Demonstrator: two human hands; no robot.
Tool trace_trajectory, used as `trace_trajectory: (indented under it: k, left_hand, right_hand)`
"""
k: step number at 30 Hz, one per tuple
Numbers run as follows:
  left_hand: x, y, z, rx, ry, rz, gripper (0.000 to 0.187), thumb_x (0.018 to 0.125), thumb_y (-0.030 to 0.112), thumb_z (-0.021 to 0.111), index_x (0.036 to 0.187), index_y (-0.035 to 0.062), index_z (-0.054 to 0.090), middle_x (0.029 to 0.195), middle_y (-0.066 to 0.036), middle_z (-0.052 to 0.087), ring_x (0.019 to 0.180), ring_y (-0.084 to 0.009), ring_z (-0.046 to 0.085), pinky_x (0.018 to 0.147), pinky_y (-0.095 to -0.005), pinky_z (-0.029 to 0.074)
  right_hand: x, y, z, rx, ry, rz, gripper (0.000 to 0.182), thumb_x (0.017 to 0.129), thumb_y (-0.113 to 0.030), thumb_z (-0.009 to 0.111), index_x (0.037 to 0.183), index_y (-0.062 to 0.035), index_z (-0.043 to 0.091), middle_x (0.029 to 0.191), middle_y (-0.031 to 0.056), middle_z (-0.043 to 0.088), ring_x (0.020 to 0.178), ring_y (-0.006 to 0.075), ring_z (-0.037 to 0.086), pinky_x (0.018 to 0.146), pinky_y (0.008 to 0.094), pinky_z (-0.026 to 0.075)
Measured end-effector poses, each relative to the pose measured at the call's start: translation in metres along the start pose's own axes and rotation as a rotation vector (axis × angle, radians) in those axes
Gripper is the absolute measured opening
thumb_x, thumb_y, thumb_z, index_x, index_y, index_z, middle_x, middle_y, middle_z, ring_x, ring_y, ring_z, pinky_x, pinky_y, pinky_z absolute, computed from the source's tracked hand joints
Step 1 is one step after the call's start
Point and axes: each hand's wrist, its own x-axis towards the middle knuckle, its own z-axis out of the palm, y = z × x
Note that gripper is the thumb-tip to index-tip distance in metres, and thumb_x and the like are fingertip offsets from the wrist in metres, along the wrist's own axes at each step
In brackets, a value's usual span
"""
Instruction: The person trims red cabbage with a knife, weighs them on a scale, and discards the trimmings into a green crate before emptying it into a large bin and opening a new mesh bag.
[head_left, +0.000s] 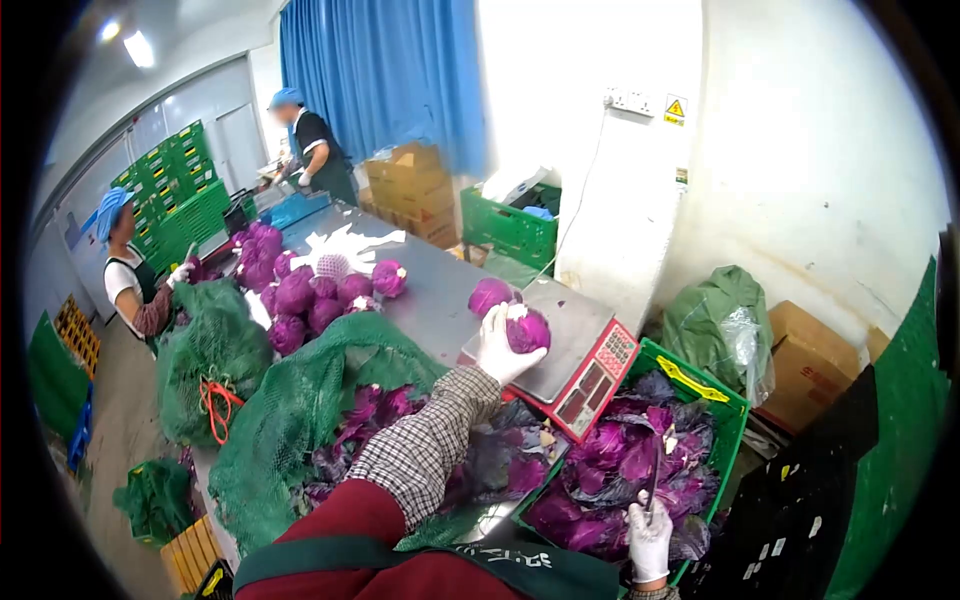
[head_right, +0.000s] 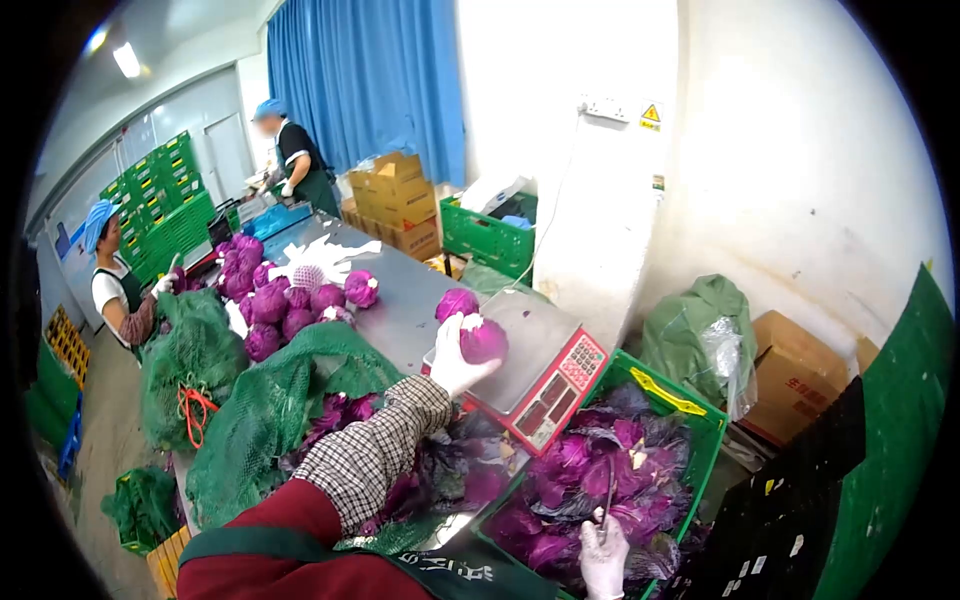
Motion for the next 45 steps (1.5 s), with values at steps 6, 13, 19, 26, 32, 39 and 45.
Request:
trace_trajectory:
  k: [6,13,19,26,32,39,45]
  left_hand:
    - [0.016,0.006,-0.044,-0.056,-0.33,-0.014,0.105,0.067,0.054,0.077,0.143,-0.0023,0.031,0.149,-0.029,0.02,0.142,-0.036,0.017,0.116,-0.0406,0.019]
    - [0.027,0.001,-0.085,0.012,-0.339,-0.067,0.102,0.072,0.054,0.074,0.145,-0.0004,0.028,0.153,-0.024,0.016,0.144,-0.033,0.014,0.116,-0.0398,0.017]
    - [0.03,-0.012,-0.086,-0.039,-0.287,-0.164,0.105,0.071,0.055,0.073,0.145,-0.0026,0.026,0.153,-0.025,0.014,0.143,-0.0324,0.015,0.117,-0.0384,0.016]
    - [0.034,-0.016,-0.079,-0.065,-0.234,-0.172,0.095,0.073,0.045,0.077,0.142,-0.0023,0.031,0.15,-0.022,0.025,0.141,-0.0296,0.023,0.114,-0.037,0.022]
    - [0.033,-0.016,-0.066,-0.119,-0.308,-0.18,0.108,0.068,0.055,0.076,0.144,-0.0047,0.027,0.15,-0.026,0.022,0.142,-0.0335,0.02,0.116,-0.0382,0.019]
    - [0.02,0.007,-0.009,-0.098,-0.151,-0.345,0.118,0.058,0.051,0.082,0.14,-0.0107,0.025,0.139,-0.027,0.038,0.13,-0.0316,0.04,0.109,-0.0355,0.033]
    - [-0.014,0.01,-0.007,0.019,-0.115,0.072,0.101,0.059,0.039,0.082,0.136,-0.004,0.033,0.138,-0.026,0.036,0.131,-0.0373,0.035,0.11,-0.04,0.031]
  right_hand:
    - [0.016,0.002,0.011,-0.068,-0.095,0.003,0.025,0.091,-0.01,0.06,0.114,-0.0013,0.056,0.071,-0.0002,0.056,0.05,0.0051,0.046,0.045,0.0197,0.036]
    - [0.031,-0.021,0.038,-0.033,-0.191,-0.016,0.025,0.088,-0.01,0.065,0.108,0.0032,0.059,0.083,0.0089,0.064,0.068,0.0117,0.059,0.063,0.026,0.048]
    - [0.022,-0.023,0.034,-0.006,-0.187,0.085,0.024,0.089,-0.01,0.064,0.108,0.0038,0.059,0.082,0.009,0.063,0.067,0.0111,0.059,0.061,0.026,0.048]
    - [0.025,-0.019,0.028,-0.098,-0.177,0.052,0.025,0.089,-0.011,0.064,0.108,0.0035,0.059,0.081,0.0098,0.063,0.064,0.0128,0.057,0.06,0.0277,0.047]
    - [0.027,-0.019,0.037,-0.087,-0.174,0.016,0.026,0.089,-0.012,0.064,0.109,0.0025,0.059,0.076,0.0066,0.061,0.062,0.0112,0.055,0.058,0.0266,0.046]
    - [0.036,0.003,0.043,-0.1,-0.206,-0.032,0.026,0.09,-0.015,0.061,0.113,-0.0027,0.057,0.067,0.0,0.057,0.047,0.0057,0.044,0.046,0.0214,0.037]
    - [0.046,-0.047,0.054,-0.072,-0.269,0.03,0.026,0.089,-0.014,0.062,0.108,0.0026,0.059,0.079,0.0103,0.061,0.064,0.0147,0.058,0.059,0.0294,0.048]
